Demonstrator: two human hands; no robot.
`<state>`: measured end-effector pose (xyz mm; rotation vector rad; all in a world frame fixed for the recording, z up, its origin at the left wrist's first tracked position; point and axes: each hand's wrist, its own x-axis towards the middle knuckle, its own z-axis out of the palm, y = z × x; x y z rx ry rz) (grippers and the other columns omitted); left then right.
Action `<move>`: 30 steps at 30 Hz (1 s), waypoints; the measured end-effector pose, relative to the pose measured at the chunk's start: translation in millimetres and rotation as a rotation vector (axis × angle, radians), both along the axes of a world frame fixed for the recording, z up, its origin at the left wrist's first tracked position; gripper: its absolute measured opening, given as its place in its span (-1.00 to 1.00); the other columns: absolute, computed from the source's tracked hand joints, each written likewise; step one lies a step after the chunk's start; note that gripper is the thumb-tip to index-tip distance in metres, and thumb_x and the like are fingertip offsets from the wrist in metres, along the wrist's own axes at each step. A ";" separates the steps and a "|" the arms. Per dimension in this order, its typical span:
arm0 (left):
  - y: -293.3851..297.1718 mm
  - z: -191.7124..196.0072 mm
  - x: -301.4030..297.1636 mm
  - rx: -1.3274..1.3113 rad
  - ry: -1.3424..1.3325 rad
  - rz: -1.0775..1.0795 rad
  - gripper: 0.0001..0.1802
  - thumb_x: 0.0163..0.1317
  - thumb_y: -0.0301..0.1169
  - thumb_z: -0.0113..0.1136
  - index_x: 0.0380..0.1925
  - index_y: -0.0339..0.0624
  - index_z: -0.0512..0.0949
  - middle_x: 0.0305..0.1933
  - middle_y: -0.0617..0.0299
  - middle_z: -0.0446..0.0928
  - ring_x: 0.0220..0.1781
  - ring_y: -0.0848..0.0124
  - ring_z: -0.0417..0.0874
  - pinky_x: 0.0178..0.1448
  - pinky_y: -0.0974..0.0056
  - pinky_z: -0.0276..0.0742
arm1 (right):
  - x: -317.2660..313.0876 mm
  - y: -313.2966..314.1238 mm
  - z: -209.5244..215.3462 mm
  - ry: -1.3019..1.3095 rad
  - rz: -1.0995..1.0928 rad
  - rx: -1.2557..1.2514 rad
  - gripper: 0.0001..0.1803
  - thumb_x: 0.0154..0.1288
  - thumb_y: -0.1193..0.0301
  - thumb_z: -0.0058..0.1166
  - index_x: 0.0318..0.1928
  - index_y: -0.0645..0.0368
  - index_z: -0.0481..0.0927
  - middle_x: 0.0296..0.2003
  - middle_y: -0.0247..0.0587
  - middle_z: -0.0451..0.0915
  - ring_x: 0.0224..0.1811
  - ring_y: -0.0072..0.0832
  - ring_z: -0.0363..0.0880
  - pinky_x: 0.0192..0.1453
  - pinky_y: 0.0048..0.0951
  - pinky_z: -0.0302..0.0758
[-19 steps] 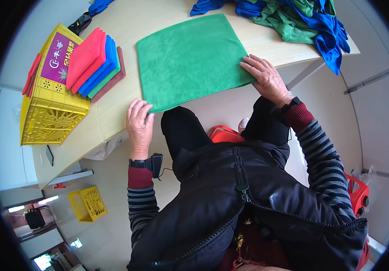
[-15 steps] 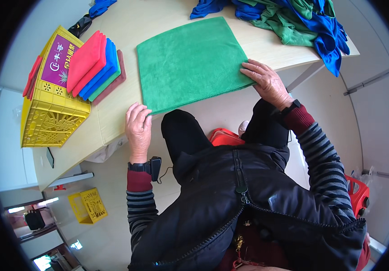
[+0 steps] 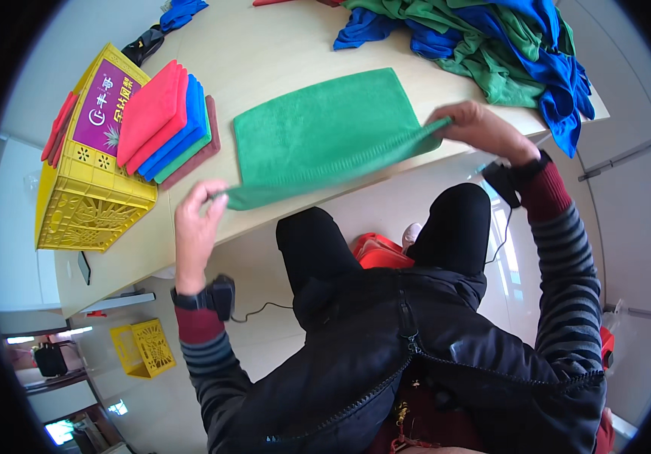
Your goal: Fold colorful square pieces of fabric on a table.
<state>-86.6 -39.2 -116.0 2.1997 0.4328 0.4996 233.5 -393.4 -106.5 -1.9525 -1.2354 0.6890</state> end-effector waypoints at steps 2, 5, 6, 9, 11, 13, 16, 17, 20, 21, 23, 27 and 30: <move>32.8 -5.9 34.1 0.053 -0.075 0.047 -0.88 0.29 -0.48 0.22 -0.24 -0.31 0.54 -0.31 0.13 0.61 -0.30 0.31 0.57 -0.13 0.31 0.47 | 32.5 30.2 4.1 0.033 -0.030 -0.003 -0.76 0.39 0.42 0.17 -0.02 0.28 0.65 -0.30 -0.27 0.72 -0.27 -0.60 0.65 -0.04 -0.49 0.61; 80.3 -43.2 93.2 0.301 -0.145 0.084 -0.88 0.27 -0.46 0.26 -0.25 -0.26 0.57 -0.35 0.03 0.62 -0.36 0.19 0.61 -0.23 0.19 0.48 | 73.6 76.3 -18.2 0.073 -0.146 0.016 -0.77 0.41 0.37 0.15 -0.04 0.24 0.67 -0.37 -0.43 0.65 -0.35 -0.65 0.57 -0.23 -0.55 0.54; 83.2 -50.0 110.4 0.389 -0.090 0.149 -0.87 0.27 -0.44 0.27 -0.23 -0.23 0.58 -0.34 -0.01 0.63 -0.36 0.11 0.62 -0.24 0.13 0.50 | 86.2 87.9 -30.0 0.080 -0.214 -0.012 -0.70 0.38 0.29 0.18 -0.05 0.26 0.66 -0.36 -0.36 0.67 -0.33 -0.60 0.61 -0.24 -0.50 0.57; 87.9 -76.0 137.7 0.542 -0.033 0.255 -0.85 0.25 -0.41 0.29 -0.22 -0.18 0.59 -0.37 -0.05 0.60 -0.40 0.05 0.60 -0.29 0.10 0.50 | 105.9 110.0 -67.0 0.067 -0.309 -0.041 -0.65 0.35 0.22 0.20 -0.06 0.26 0.67 -0.36 -0.33 0.67 -0.35 -0.59 0.61 -0.29 -0.48 0.57; 85.4 -84.3 143.9 0.663 -0.013 0.315 -0.83 0.24 -0.38 0.32 -0.22 -0.15 0.59 -0.46 -0.06 0.54 -0.49 0.11 0.53 -0.34 0.15 0.47 | 104.4 119.9 -76.4 0.044 -0.381 -0.056 -0.69 0.37 0.24 0.21 -0.04 0.20 0.68 -0.39 -0.42 0.63 -0.40 -0.66 0.54 -0.37 -0.52 0.50; 88.6 -87.6 145.1 0.637 0.033 0.329 -0.81 0.24 -0.38 0.32 -0.18 -0.15 0.59 -0.42 -0.05 0.57 -0.44 0.07 0.57 -0.30 0.10 0.49 | 108.1 117.8 -80.2 0.070 -0.407 -0.042 -0.67 0.37 0.23 0.21 -0.03 0.21 0.68 -0.39 -0.41 0.62 -0.41 -0.65 0.54 -0.37 -0.52 0.49; 88.6 -91.2 143.0 0.583 0.131 0.346 -0.76 0.24 -0.37 0.31 -0.12 -0.15 0.58 -0.34 -0.02 0.65 -0.34 -0.03 0.64 -0.22 0.01 0.53 | 100.3 107.6 -81.5 0.128 -0.468 -0.018 -0.63 0.36 0.20 0.22 -0.01 0.22 0.67 -0.38 -0.39 0.61 -0.41 -0.62 0.54 -0.37 -0.51 0.48; 88.3 -91.2 138.9 0.507 0.125 0.344 -0.72 0.24 -0.36 0.31 -0.06 -0.16 0.57 -0.36 0.00 0.64 -0.34 0.01 0.65 -0.21 0.03 0.53 | 92.6 103.4 -77.6 0.141 -0.499 -0.014 -0.61 0.36 0.19 0.22 0.02 0.23 0.65 -0.37 -0.37 0.61 -0.41 -0.62 0.53 -0.37 -0.51 0.48; 84.6 -95.1 121.2 0.355 0.110 0.332 -0.62 0.25 -0.36 0.31 0.05 -0.19 0.55 -0.40 0.03 0.63 -0.35 0.09 0.66 -0.20 0.05 0.53 | 65.0 86.2 -72.4 0.165 -0.569 -0.005 -0.55 0.35 0.18 0.23 0.09 0.24 0.62 -0.35 -0.35 0.60 -0.41 -0.60 0.53 -0.36 -0.52 0.48; 81.8 -99.2 112.9 0.266 0.057 0.312 -0.56 0.26 -0.39 0.31 0.12 -0.23 0.49 -0.42 0.12 0.58 -0.38 0.24 0.59 -0.24 0.15 0.48 | 56.5 78.8 -73.1 0.154 -0.583 0.029 -0.54 0.35 0.20 0.24 0.12 0.24 0.60 -0.34 -0.34 0.60 -0.41 -0.60 0.52 -0.36 -0.52 0.47; 72.0 -105.5 93.9 0.090 -0.041 0.270 -0.43 0.27 -0.47 0.32 0.26 -0.32 0.38 -0.48 0.31 0.49 -0.43 0.54 0.45 -0.33 0.35 0.39 | 40.2 64.5 -77.6 0.136 -0.612 0.097 -0.51 0.35 0.24 0.24 0.19 0.23 0.55 -0.30 -0.33 0.60 -0.41 -0.62 0.51 -0.35 -0.53 0.47; 20.2 -89.6 63.4 -0.207 -0.096 0.266 -0.34 0.29 -0.56 0.27 0.38 -0.27 0.28 -0.42 0.40 0.42 -0.37 0.63 0.38 -0.28 0.46 0.32 | 14.0 37.4 -84.9 0.301 -0.641 0.228 -0.52 0.37 0.33 0.21 0.25 0.18 0.51 -0.28 -0.36 0.59 -0.41 -0.66 0.49 -0.36 -0.58 0.45; 5.8 -100.9 50.8 -0.224 -0.203 0.260 -0.37 0.27 -0.59 0.24 0.35 -0.25 0.33 -0.43 0.40 0.39 -0.39 0.61 0.36 -0.24 0.46 0.34 | -8.6 37.8 -79.3 0.384 -0.634 0.309 -0.54 0.38 0.39 0.18 0.25 0.14 0.51 -0.32 -0.42 0.55 -0.44 -0.71 0.46 -0.39 -0.63 0.41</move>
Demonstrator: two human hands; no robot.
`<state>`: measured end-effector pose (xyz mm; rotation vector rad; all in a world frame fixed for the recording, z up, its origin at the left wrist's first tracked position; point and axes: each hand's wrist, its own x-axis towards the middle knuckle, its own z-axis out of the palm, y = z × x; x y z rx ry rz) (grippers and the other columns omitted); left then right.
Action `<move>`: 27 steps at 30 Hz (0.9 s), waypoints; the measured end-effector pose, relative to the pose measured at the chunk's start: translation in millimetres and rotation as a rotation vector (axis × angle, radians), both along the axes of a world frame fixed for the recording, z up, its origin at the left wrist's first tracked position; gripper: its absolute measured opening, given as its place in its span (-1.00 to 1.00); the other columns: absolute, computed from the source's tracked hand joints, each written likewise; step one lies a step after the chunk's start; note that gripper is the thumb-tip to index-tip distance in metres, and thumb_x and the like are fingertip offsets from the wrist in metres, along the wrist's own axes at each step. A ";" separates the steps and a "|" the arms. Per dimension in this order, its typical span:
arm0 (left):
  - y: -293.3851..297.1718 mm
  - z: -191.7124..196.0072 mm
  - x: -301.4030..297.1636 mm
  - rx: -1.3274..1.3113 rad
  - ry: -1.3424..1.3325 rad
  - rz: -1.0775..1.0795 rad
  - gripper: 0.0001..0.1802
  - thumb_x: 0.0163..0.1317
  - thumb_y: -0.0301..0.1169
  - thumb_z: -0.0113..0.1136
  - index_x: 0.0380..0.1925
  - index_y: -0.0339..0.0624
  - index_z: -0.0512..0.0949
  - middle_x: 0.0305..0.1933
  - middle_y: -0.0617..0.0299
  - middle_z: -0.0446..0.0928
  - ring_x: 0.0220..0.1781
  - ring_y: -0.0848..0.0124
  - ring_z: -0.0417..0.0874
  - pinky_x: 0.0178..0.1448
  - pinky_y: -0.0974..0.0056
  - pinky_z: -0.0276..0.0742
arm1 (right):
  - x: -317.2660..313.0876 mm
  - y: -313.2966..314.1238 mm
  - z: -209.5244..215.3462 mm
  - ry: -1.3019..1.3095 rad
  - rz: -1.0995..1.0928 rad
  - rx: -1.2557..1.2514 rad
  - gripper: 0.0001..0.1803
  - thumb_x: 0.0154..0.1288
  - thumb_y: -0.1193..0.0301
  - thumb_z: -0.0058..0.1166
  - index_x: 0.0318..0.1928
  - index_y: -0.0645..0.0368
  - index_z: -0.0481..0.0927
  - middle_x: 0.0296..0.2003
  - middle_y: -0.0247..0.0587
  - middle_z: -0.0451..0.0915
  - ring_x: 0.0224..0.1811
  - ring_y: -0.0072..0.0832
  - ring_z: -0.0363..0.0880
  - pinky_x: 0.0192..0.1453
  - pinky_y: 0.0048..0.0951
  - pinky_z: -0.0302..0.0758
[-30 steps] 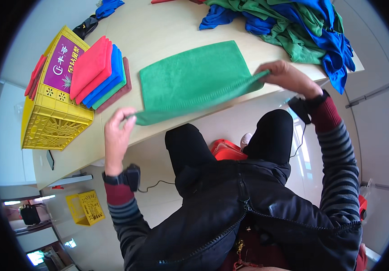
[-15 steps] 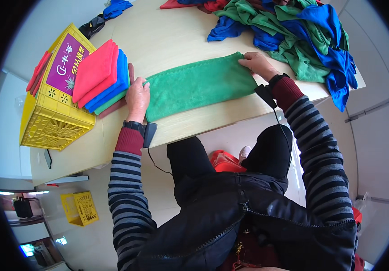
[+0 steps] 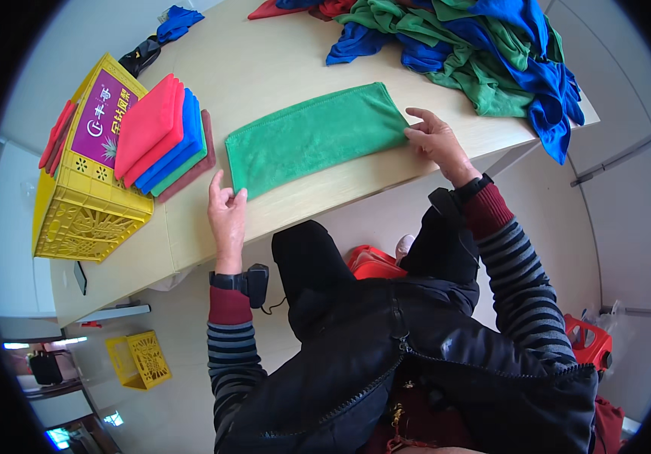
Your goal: Fold colorful square pieces of fabric on a table.
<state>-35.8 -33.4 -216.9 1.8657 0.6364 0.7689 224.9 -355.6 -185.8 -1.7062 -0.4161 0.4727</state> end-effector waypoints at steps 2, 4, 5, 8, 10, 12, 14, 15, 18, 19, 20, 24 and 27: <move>-6.1 -4.9 -1.9 0.000 -0.056 0.001 -0.38 0.26 -0.61 0.23 0.34 -0.24 0.35 -0.44 0.40 0.38 -0.40 0.59 0.34 -0.22 0.46 0.35 | -11.0 2.7 2.0 0.024 -0.001 0.052 -0.55 0.38 0.43 0.17 0.26 0.12 0.51 -0.34 -0.45 0.53 -0.46 -0.73 0.45 -0.41 -0.65 0.39; -10.0 -8.3 -3.7 0.045 -0.049 0.039 -0.39 0.26 -0.62 0.21 0.34 -0.24 0.35 -0.44 0.41 0.33 -0.39 0.58 0.32 -0.20 0.45 0.35 | -20.0 6.8 0.7 0.010 0.012 0.064 -0.57 0.39 0.45 0.14 0.25 0.08 0.52 -0.40 -0.50 0.48 -0.49 -0.75 0.43 -0.44 -0.67 0.36; -11.5 -9.7 -3.7 0.067 -0.045 0.053 -0.39 0.26 -0.63 0.20 0.35 -0.23 0.36 -0.44 0.41 0.31 -0.38 0.58 0.31 -0.19 0.44 0.35 | -22.8 5.4 -0.7 0.003 0.013 0.070 -0.58 0.40 0.46 0.12 0.25 0.06 0.53 -0.42 -0.52 0.45 -0.51 -0.77 0.41 -0.45 -0.69 0.34; -14.1 -13.5 -9.1 0.148 -0.034 0.069 -0.39 0.30 -0.64 0.16 0.36 -0.22 0.33 -0.43 0.44 0.25 -0.37 0.60 0.26 -0.19 0.46 0.30 | -17.4 1.9 -10.5 -0.040 -0.002 0.071 -0.60 0.41 0.46 0.09 0.24 0.04 0.54 -0.45 -0.55 0.40 -0.54 -0.77 0.39 -0.47 -0.69 0.32; -16.5 -14.9 -14.5 0.189 -0.027 0.079 -0.39 0.31 -0.65 0.14 0.37 -0.22 0.32 -0.42 0.46 0.22 -0.36 0.61 0.24 -0.20 0.48 0.28 | -16.8 -2.6 -12.8 -0.060 -0.007 0.072 -0.61 0.42 0.47 0.08 0.24 0.03 0.55 -0.47 -0.56 0.38 -0.55 -0.78 0.37 -0.48 -0.69 0.32; -19.4 -15.5 -20.6 0.219 0.004 0.097 -0.41 0.27 -0.62 0.18 0.34 -0.20 0.37 -0.42 0.36 0.26 -0.34 0.49 0.30 -0.15 0.36 0.35 | -18.0 -7.9 -12.5 -0.095 0.005 0.040 -0.63 0.44 0.46 0.06 0.22 0.03 0.56 -0.47 -0.56 0.38 -0.54 -0.79 0.35 -0.46 -0.69 0.31; -21.9 -16.2 -25.9 0.235 0.021 0.104 -0.41 0.26 -0.61 0.20 0.32 -0.19 0.39 -0.42 0.31 0.28 -0.33 0.44 0.33 -0.13 0.30 0.39 | -19.7 -11.0 -13.4 -0.111 0.009 0.025 -0.64 0.45 0.46 0.05 0.22 0.03 0.56 -0.47 -0.57 0.38 -0.53 -0.80 0.34 -0.45 -0.70 0.31; -24.0 -15.6 -27.7 0.276 0.044 0.119 -0.42 0.26 -0.60 0.20 0.31 -0.19 0.39 -0.42 0.29 0.29 -0.32 0.40 0.34 -0.12 0.27 0.40 | -20.5 -13.0 -14.4 -0.152 0.024 0.024 -0.64 0.45 0.46 0.04 0.21 0.04 0.56 -0.47 -0.57 0.38 -0.51 -0.80 0.33 -0.44 -0.70 0.30; -28.8 -13.6 -29.9 0.359 0.089 0.142 -0.43 0.26 -0.58 0.21 0.30 -0.18 0.40 -0.41 0.25 0.31 -0.31 0.33 0.37 -0.10 0.21 0.42 | -21.7 -19.4 -17.4 -0.231 0.048 0.020 -0.65 0.46 0.47 0.03 0.21 0.05 0.57 -0.46 -0.57 0.38 -0.48 -0.81 0.31 -0.42 -0.71 0.29; -29.8 -13.0 -29.7 0.372 0.097 0.142 -0.43 0.25 -0.58 0.21 0.30 -0.18 0.41 -0.41 0.24 0.33 -0.30 0.31 0.38 -0.09 0.20 0.42 | -21.5 -21.7 -18.3 -0.254 0.049 0.012 -0.64 0.46 0.47 0.03 0.23 0.05 0.56 -0.45 -0.58 0.39 -0.46 -0.81 0.31 -0.40 -0.71 0.29; -29.5 -12.5 -30.6 0.386 0.105 0.146 -0.43 0.25 -0.58 0.22 0.30 -0.18 0.41 -0.41 0.23 0.34 -0.29 0.30 0.39 -0.08 0.18 0.43 | -22.3 -22.2 -17.3 -0.277 0.052 0.006 -0.62 0.45 0.48 0.04 0.24 0.05 0.55 -0.45 -0.58 0.40 -0.45 -0.81 0.31 -0.39 -0.72 0.29; -27.9 -14.1 -32.1 0.416 0.116 0.142 -0.43 0.25 -0.57 0.23 0.29 -0.18 0.42 -0.40 0.22 0.36 -0.28 0.28 0.42 -0.08 0.16 0.44 | -28.6 -29.7 -14.5 -0.237 0.074 0.048 -0.57 0.43 0.51 0.04 0.28 0.05 0.51 -0.41 -0.57 0.42 -0.42 -0.80 0.33 -0.36 -0.72 0.33; -26.6 -14.2 -32.9 0.414 0.128 0.139 -0.43 0.25 -0.56 0.23 0.29 -0.18 0.42 -0.40 0.21 0.37 -0.28 0.27 0.43 -0.07 0.15 0.44 | -40.1 -33.6 -14.3 -0.158 0.084 0.099 -0.54 0.41 0.54 0.05 0.30 0.05 0.50 -0.37 -0.55 0.44 -0.41 -0.80 0.35 -0.34 -0.72 0.37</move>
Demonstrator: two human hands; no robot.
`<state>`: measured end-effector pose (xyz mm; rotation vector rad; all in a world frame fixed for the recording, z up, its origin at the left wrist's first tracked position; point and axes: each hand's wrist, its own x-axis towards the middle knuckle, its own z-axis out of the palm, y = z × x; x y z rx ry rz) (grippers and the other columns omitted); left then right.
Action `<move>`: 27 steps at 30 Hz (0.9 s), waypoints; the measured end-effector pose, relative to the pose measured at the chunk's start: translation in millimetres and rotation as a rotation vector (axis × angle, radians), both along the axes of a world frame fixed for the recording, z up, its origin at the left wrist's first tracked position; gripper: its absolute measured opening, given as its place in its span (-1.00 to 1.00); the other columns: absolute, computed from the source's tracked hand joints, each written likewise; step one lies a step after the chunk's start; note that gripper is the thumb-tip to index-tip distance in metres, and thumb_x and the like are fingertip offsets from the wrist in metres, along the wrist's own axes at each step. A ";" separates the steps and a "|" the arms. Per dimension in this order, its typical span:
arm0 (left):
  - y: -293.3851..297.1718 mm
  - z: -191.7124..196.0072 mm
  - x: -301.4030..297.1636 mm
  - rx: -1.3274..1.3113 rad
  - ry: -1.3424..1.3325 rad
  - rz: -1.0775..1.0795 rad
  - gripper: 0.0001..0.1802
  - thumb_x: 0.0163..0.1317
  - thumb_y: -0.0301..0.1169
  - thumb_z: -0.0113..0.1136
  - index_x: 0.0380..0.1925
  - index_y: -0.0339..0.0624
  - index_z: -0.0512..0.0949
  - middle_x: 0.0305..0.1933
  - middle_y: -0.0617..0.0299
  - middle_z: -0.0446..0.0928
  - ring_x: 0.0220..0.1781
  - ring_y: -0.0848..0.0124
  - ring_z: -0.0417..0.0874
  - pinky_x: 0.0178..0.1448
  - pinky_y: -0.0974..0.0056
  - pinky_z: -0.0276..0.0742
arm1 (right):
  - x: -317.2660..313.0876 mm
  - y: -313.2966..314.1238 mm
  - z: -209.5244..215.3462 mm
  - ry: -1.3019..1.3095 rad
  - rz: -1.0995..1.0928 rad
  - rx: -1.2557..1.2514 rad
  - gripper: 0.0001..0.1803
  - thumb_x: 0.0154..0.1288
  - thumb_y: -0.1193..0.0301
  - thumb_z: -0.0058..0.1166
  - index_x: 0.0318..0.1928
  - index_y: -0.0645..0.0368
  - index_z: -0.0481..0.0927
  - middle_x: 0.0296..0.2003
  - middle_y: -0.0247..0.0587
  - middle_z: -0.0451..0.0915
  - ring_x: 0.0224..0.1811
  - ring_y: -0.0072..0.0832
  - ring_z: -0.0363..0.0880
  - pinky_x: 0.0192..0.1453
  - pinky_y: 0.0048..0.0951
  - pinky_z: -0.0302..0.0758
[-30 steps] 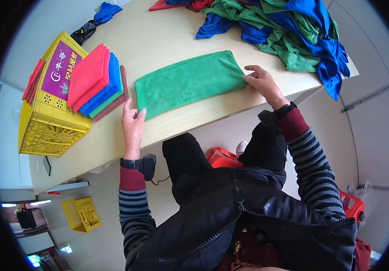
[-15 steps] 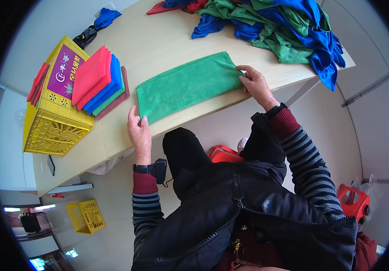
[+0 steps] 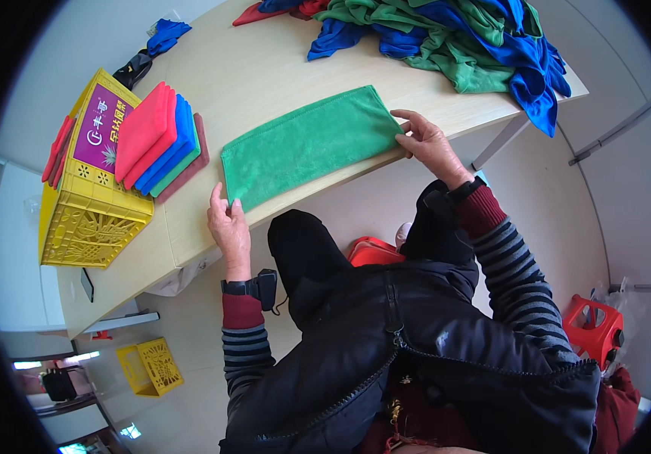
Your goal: Fold colorful square pieces of fabric on a table.
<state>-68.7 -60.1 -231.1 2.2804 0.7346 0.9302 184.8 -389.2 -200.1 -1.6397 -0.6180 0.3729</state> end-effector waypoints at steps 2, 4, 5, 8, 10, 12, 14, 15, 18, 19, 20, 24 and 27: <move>1.0 -0.4 -0.6 -0.016 0.013 0.013 -0.44 0.25 -0.55 0.23 0.29 -0.18 0.42 -0.39 0.20 0.38 -0.28 0.26 0.43 -0.07 0.14 0.44 | -6.2 0.2 -1.0 0.092 0.019 0.054 -0.51 0.39 0.57 0.05 0.31 0.05 0.48 -0.33 -0.53 0.46 -0.41 -0.80 0.37 -0.32 -0.71 0.42; 1.3 -1.5 0.6 -0.018 0.006 0.006 -0.44 0.25 -0.55 0.23 0.28 -0.18 0.42 -0.39 0.19 0.38 -0.28 0.26 0.43 -0.07 0.14 0.44 | -6.4 -1.2 -2.4 0.099 -0.001 0.050 -0.51 0.38 0.58 0.04 0.30 0.05 0.49 -0.32 -0.53 0.46 -0.41 -0.80 0.37 -0.31 -0.70 0.44; 1.6 -2.0 1.2 -0.021 -0.002 0.001 -0.44 0.25 -0.55 0.23 0.28 -0.18 0.43 -0.39 0.19 0.38 -0.28 0.26 0.43 -0.07 0.13 0.44 | -6.5 -1.5 -3.3 0.105 -0.017 0.046 -0.51 0.37 0.59 0.04 0.29 0.06 0.49 -0.31 -0.52 0.46 -0.41 -0.80 0.38 -0.30 -0.70 0.45; 3.0 -3.0 1.2 -0.022 -0.008 -0.003 -0.44 0.25 -0.55 0.24 0.28 -0.18 0.43 -0.40 0.18 0.39 -0.29 0.26 0.44 -0.07 0.13 0.44 | -6.4 -2.9 -5.7 0.101 -0.024 0.036 -0.51 0.35 0.61 0.03 0.28 0.06 0.51 -0.29 -0.51 0.46 -0.40 -0.80 0.39 -0.29 -0.69 0.46; 4.4 -3.4 0.6 -0.019 -0.004 -0.004 -0.44 0.24 -0.55 0.24 0.28 -0.18 0.43 -0.40 0.18 0.40 -0.29 0.26 0.44 -0.07 0.13 0.45 | -5.5 -4.5 -7.5 0.079 -0.005 0.023 -0.52 0.34 0.63 0.03 0.25 0.05 0.52 -0.28 -0.51 0.44 -0.40 -0.79 0.39 -0.28 -0.70 0.46; 6.0 -3.8 0.5 -0.013 -0.005 -0.003 -0.44 0.24 -0.55 0.24 0.28 -0.18 0.43 -0.41 0.18 0.40 -0.29 0.25 0.45 -0.07 0.13 0.45 | -5.7 -6.2 -9.3 0.061 0.001 0.017 -0.52 0.33 0.63 0.02 0.25 0.05 0.53 -0.27 -0.51 0.43 -0.39 -0.79 0.39 -0.28 -0.69 0.46; 6.5 -3.3 0.0 0.000 -0.004 -0.008 -0.44 0.24 -0.55 0.25 0.27 -0.18 0.43 -0.41 0.18 0.41 -0.29 0.24 0.47 -0.06 0.12 0.45 | -8.3 -8.5 -10.8 0.028 0.007 0.007 -0.52 0.32 0.64 0.01 0.23 0.05 0.54 -0.25 -0.50 0.41 -0.38 -0.79 0.39 -0.27 -0.69 0.45; 6.8 -3.8 0.0 -0.001 -0.005 -0.003 -0.44 0.24 -0.55 0.25 0.27 -0.18 0.43 -0.41 0.18 0.41 -0.29 0.24 0.47 -0.06 0.12 0.45 | -9.1 -9.8 -11.1 0.027 0.012 0.006 -0.52 0.32 0.64 0.01 0.23 0.05 0.54 -0.25 -0.50 0.41 -0.38 -0.79 0.39 -0.27 -0.69 0.45; 6.6 -3.3 0.5 0.063 -0.029 -0.030 -0.47 0.30 -0.60 0.18 0.28 -0.20 0.40 -0.43 0.34 0.28 -0.37 0.50 0.30 -0.19 0.37 0.38 | -10.6 -13.6 -11.3 -0.044 0.025 -0.068 -0.52 0.31 0.65 0.00 0.21 0.04 0.55 -0.23 -0.49 0.39 -0.37 -0.79 0.39 -0.27 -0.67 0.44; 6.5 -2.2 0.4 0.064 -0.030 -0.021 -0.47 0.30 -0.60 0.18 0.28 -0.20 0.40 -0.43 0.34 0.28 -0.37 0.50 0.30 -0.19 0.37 0.38 | -10.5 -15.2 -11.2 -0.047 0.033 -0.067 -0.52 0.31 0.65 0.00 0.21 0.04 0.55 -0.23 -0.49 0.39 -0.37 -0.79 0.39 -0.27 -0.67 0.44; 5.8 -1.4 0.3 0.070 -0.018 -0.014 -0.47 0.29 -0.60 0.19 0.28 -0.20 0.41 -0.44 0.32 0.29 -0.38 0.49 0.31 -0.19 0.36 0.39 | -10.4 -17.6 -10.8 -0.067 0.045 -0.081 -0.53 0.31 0.64 0.01 0.21 0.05 0.55 -0.24 -0.50 0.40 -0.37 -0.79 0.38 -0.27 -0.67 0.44; 2.3 0.7 0.7 0.078 0.000 0.015 -0.46 0.26 -0.60 0.21 0.27 -0.20 0.41 -0.47 0.29 0.31 -0.40 0.45 0.33 -0.18 0.34 0.41 | -17.3 -16.8 1.6 -0.049 0.069 -0.098 -0.57 0.33 0.62 0.03 0.19 0.07 0.55 -0.27 -0.51 0.40 -0.40 -0.78 0.38 -0.30 -0.66 0.42; 1.2 1.1 -1.4 0.077 -0.009 0.019 -0.45 0.25 -0.61 0.23 0.26 -0.20 0.41 -0.49 0.28 0.31 -0.41 0.44 0.33 -0.18 0.33 0.42 | -23.6 -13.8 11.6 0.079 0.046 -0.080 -0.59 0.34 0.60 0.04 0.18 0.09 0.56 -0.30 -0.52 0.40 -0.42 -0.78 0.37 -0.32 -0.67 0.39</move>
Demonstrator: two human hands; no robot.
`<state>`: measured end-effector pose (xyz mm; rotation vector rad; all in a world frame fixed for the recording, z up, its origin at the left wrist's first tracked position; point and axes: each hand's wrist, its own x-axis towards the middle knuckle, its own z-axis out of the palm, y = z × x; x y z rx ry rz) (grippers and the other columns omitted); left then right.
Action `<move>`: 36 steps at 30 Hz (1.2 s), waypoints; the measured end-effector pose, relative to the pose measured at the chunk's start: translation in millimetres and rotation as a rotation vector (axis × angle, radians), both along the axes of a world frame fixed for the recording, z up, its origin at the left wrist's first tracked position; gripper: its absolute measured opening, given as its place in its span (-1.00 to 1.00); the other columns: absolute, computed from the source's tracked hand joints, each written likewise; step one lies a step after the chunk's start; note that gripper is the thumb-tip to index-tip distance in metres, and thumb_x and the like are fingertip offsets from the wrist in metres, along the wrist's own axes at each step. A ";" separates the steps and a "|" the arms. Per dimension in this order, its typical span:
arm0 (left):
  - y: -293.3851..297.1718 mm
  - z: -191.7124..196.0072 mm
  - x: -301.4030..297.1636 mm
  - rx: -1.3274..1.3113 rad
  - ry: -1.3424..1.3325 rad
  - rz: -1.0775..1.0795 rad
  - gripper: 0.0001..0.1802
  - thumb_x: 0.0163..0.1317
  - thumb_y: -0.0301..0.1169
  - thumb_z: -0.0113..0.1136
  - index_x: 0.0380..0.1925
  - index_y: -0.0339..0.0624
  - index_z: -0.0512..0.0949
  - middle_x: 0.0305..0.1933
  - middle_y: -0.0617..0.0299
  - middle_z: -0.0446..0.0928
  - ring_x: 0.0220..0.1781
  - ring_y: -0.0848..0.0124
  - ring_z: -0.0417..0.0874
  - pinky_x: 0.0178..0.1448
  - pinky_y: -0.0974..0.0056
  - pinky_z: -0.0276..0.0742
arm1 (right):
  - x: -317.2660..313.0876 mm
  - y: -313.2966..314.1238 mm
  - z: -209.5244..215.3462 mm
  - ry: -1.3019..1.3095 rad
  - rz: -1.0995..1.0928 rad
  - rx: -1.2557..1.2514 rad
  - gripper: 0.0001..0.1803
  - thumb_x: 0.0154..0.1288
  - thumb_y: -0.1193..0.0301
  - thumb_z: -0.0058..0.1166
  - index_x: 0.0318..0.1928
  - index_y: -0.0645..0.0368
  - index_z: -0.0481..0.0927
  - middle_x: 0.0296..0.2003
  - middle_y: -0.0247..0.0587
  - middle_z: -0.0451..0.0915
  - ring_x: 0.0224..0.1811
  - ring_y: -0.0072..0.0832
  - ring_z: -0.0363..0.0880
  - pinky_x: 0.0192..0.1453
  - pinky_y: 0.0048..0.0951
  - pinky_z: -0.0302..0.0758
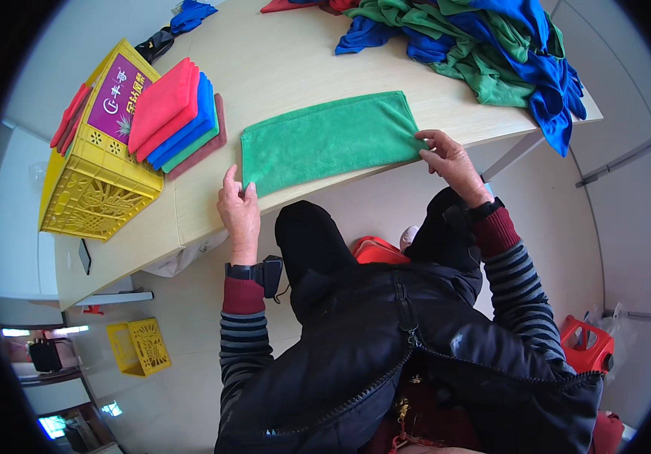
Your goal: Fold colorful square pieces of fabric on a table.
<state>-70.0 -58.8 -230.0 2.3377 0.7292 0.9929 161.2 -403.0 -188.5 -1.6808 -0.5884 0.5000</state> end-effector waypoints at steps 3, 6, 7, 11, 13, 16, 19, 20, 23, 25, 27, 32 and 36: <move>2.4 2.2 0.0 -0.037 0.038 0.024 -0.41 0.18 -0.56 0.32 0.24 -0.14 0.45 -0.41 0.16 0.48 -0.31 0.22 0.52 -0.10 0.10 0.46 | 3.4 4.3 -9.6 0.006 -0.033 0.046 -0.64 0.34 0.56 0.08 0.14 0.12 0.57 -0.33 -0.50 0.42 -0.40 -0.75 0.37 -0.33 -0.67 0.40; 2.4 3.0 -0.4 -0.055 0.036 0.017 -0.41 0.18 -0.57 0.32 0.24 -0.14 0.45 -0.41 0.16 0.48 -0.31 0.22 0.51 -0.11 0.10 0.46 | 7.0 0.7 -13.3 -0.006 -0.041 0.041 -0.64 0.33 0.57 0.07 0.13 0.12 0.57 -0.34 -0.51 0.41 -0.41 -0.75 0.37 -0.34 -0.66 0.39; 2.1 3.4 -1.0 -0.064 0.034 0.018 -0.41 0.17 -0.57 0.32 0.24 -0.14 0.45 -0.42 0.17 0.48 -0.32 0.22 0.51 -0.11 0.10 0.46 | 7.2 0.8 -13.3 -0.012 -0.041 0.039 -0.64 0.33 0.57 0.07 0.13 0.12 0.58 -0.34 -0.51 0.41 -0.41 -0.75 0.36 -0.35 -0.66 0.39; -0.7 4.8 -2.8 -0.044 0.043 0.013 -0.42 0.18 -0.57 0.32 0.23 -0.14 0.45 -0.42 0.17 0.47 -0.32 0.22 0.50 -0.12 0.09 0.46 | 6.4 1.4 -13.4 -0.043 -0.061 0.029 -0.65 0.33 0.59 0.06 0.11 0.10 0.59 -0.35 -0.52 0.39 -0.41 -0.76 0.35 -0.35 -0.67 0.37; -5.4 5.7 -2.4 -0.036 0.047 0.015 -0.42 0.18 -0.57 0.32 0.23 -0.15 0.45 -0.42 0.18 0.47 -0.32 0.22 0.50 -0.12 0.09 0.45 | 12.9 2.6 -15.0 -0.071 -0.073 0.034 -0.65 0.33 0.59 0.06 0.10 0.10 0.60 -0.35 -0.52 0.38 -0.42 -0.76 0.34 -0.35 -0.67 0.37; -11.4 6.1 -1.9 -0.018 0.055 0.022 -0.43 0.18 -0.56 0.32 0.23 -0.15 0.45 -0.43 0.18 0.46 -0.32 0.22 0.50 -0.12 0.09 0.45 | 19.5 3.9 -15.9 -0.127 -0.094 0.046 -0.66 0.33 0.60 0.05 0.09 0.09 0.61 -0.35 -0.53 0.37 -0.42 -0.76 0.33 -0.36 -0.68 0.35; -13.9 5.4 -2.7 0.002 0.061 0.037 -0.42 0.18 -0.55 0.33 0.24 -0.15 0.45 -0.42 0.19 0.46 -0.30 0.23 0.49 -0.10 0.08 0.44 | 20.4 3.9 -14.8 -0.115 -0.076 -0.006 -0.66 0.37 0.57 0.03 0.13 0.10 0.59 -0.33 -0.56 0.39 -0.36 -0.79 0.36 -0.30 -0.70 0.38; -14.2 5.4 -2.2 0.001 0.062 0.038 -0.42 0.18 -0.55 0.33 0.24 -0.15 0.45 -0.42 0.19 0.46 -0.30 0.23 0.49 -0.10 0.08 0.44 | 20.5 3.3 -14.9 -0.115 -0.075 -0.008 -0.66 0.37 0.57 0.03 0.13 0.10 0.59 -0.33 -0.56 0.39 -0.36 -0.79 0.36 -0.30 -0.70 0.38; -15.3 7.7 -1.7 -0.003 0.054 0.023 -0.42 0.18 -0.55 0.33 0.24 -0.15 0.45 -0.42 0.20 0.45 -0.29 0.23 0.49 -0.09 0.08 0.43 | 17.7 -0.2 -15.9 -0.120 -0.071 -0.009 -0.66 0.38 0.56 0.02 0.13 0.09 0.58 -0.32 -0.57 0.38 -0.35 -0.81 0.36 -0.29 -0.70 0.37; -16.7 8.8 -3.0 -0.007 0.055 0.027 -0.42 0.18 -0.55 0.33 0.24 -0.15 0.45 -0.42 0.21 0.46 -0.29 0.23 0.49 -0.09 0.08 0.43 | 16.7 -1.0 -16.4 -0.115 -0.073 -0.014 -0.66 0.37 0.57 0.03 0.12 0.09 0.59 -0.32 -0.54 0.40 -0.35 -0.78 0.37 -0.28 -0.68 0.39; -18.1 9.8 -2.9 -0.013 0.051 0.035 -0.43 0.18 -0.56 0.32 0.24 -0.17 0.45 -0.43 0.21 0.46 -0.30 0.23 0.49 -0.08 0.07 0.43 | 15.5 0.2 -11.2 -0.113 -0.077 -0.021 -0.66 0.34 0.59 0.03 0.10 0.10 0.60 -0.32 -0.47 0.45 -0.36 -0.73 0.41 -0.27 -0.65 0.42; -25.2 17.9 -3.7 0.060 0.084 0.045 -0.41 0.16 -0.52 0.35 0.23 -0.17 0.45 -0.32 0.17 0.51 -0.20 0.20 0.52 -0.01 0.09 0.43 | 6.1 9.4 3.8 -0.654 -0.291 -0.242 -0.68 0.29 0.61 0.06 0.05 0.13 0.61 -0.28 -0.29 0.53 -0.34 -0.55 0.52 -0.22 -0.54 0.50; -54.6 43.2 8.7 0.480 0.119 0.136 -0.47 0.14 -0.47 0.37 0.15 -0.17 0.51 -0.14 0.12 0.55 -0.04 0.15 0.54 0.10 0.09 0.44 | -17.3 46.6 20.9 -0.861 -0.190 -0.121 -0.71 0.25 0.63 0.09 -0.02 0.14 0.62 -0.21 -0.15 0.58 -0.25 -0.27 0.60 -0.14 -0.34 0.58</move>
